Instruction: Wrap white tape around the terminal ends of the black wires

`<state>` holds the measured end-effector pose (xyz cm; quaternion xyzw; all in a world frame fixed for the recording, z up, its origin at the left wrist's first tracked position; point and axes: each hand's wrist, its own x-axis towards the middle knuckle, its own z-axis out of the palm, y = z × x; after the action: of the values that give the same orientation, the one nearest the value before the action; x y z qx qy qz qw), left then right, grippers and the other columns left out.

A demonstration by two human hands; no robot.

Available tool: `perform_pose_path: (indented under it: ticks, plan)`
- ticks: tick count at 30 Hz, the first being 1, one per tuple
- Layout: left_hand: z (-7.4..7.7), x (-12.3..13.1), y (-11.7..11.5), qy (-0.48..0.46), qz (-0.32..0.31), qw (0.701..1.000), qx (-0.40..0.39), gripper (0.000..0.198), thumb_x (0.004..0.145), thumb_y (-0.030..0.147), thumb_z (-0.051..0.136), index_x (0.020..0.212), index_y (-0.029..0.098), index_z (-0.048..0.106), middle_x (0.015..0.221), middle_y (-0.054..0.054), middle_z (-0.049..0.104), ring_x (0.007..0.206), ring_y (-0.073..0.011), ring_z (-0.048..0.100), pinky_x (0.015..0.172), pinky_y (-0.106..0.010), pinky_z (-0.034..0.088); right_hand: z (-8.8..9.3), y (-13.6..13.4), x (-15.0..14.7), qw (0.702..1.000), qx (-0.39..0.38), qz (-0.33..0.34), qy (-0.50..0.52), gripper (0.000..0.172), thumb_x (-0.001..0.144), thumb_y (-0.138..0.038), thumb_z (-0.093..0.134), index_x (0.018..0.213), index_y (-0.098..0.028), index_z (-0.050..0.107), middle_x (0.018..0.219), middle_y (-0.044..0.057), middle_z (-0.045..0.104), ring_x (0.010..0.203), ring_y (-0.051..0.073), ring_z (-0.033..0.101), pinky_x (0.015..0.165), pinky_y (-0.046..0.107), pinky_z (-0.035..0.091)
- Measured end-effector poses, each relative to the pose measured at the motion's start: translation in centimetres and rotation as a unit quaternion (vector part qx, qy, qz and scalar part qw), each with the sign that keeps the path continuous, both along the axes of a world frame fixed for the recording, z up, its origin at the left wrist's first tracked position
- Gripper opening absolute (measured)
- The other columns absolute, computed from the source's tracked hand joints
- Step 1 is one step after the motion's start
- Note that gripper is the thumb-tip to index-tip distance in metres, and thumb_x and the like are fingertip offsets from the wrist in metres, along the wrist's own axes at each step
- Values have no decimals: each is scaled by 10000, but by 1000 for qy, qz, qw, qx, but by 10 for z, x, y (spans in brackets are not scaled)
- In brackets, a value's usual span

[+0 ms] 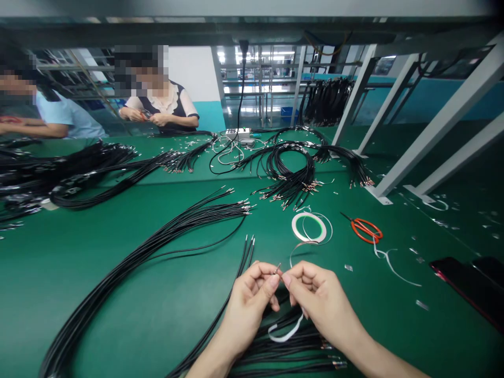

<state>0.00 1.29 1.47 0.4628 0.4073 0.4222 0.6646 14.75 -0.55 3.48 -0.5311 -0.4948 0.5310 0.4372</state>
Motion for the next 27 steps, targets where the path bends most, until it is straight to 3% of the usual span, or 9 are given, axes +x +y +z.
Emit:
perform_pose_path:
  ticks: [4,11,15,18,21,27]
  plan:
    - [0,1,1,-4,9,1000,-15,167,819,321,635,860,163,600,670,45,538,508,-53,505,522,-174,398,-1,2,1,1000,-4,-4,6,249,824,-379,609,725,-152,601,529,-46,508,461,76,397,451,192,317]
    - [0,0,2,-25,34,999,-25,271,791,315,671,1010,175,594,762,32,528,541,-46,456,503,-159,400,-2,3,3,1000,-7,-10,5,225,806,-353,642,731,-142,616,531,-43,512,471,74,404,450,187,321]
    - [0,0,1,-7,44,999,-8,201,844,325,605,957,160,626,685,27,560,553,-55,475,553,-163,415,-4,0,2,1000,27,-14,-2,190,830,-327,620,742,-159,629,587,-23,565,524,91,473,493,198,389]
    - [0,2,-1,27,56,998,24,178,846,317,597,903,156,649,656,18,579,570,-75,507,573,-175,439,-5,-2,0,996,77,-34,-22,167,839,-304,607,745,-172,647,764,25,618,641,126,565,526,209,454]
    - [-1,3,-4,49,70,994,75,138,837,281,602,899,171,657,799,-13,613,662,-110,572,638,-215,492,-7,-4,-2,994,98,-52,-14,145,834,-285,610,751,-173,653,976,67,616,794,169,627,597,229,526]
    - [-11,4,-12,144,111,962,206,169,853,189,564,1002,218,638,958,-39,617,873,-175,634,765,-273,533,-10,-7,-7,995,84,-56,25,127,835,-264,614,751,-170,637,965,79,651,848,195,662,704,270,564]
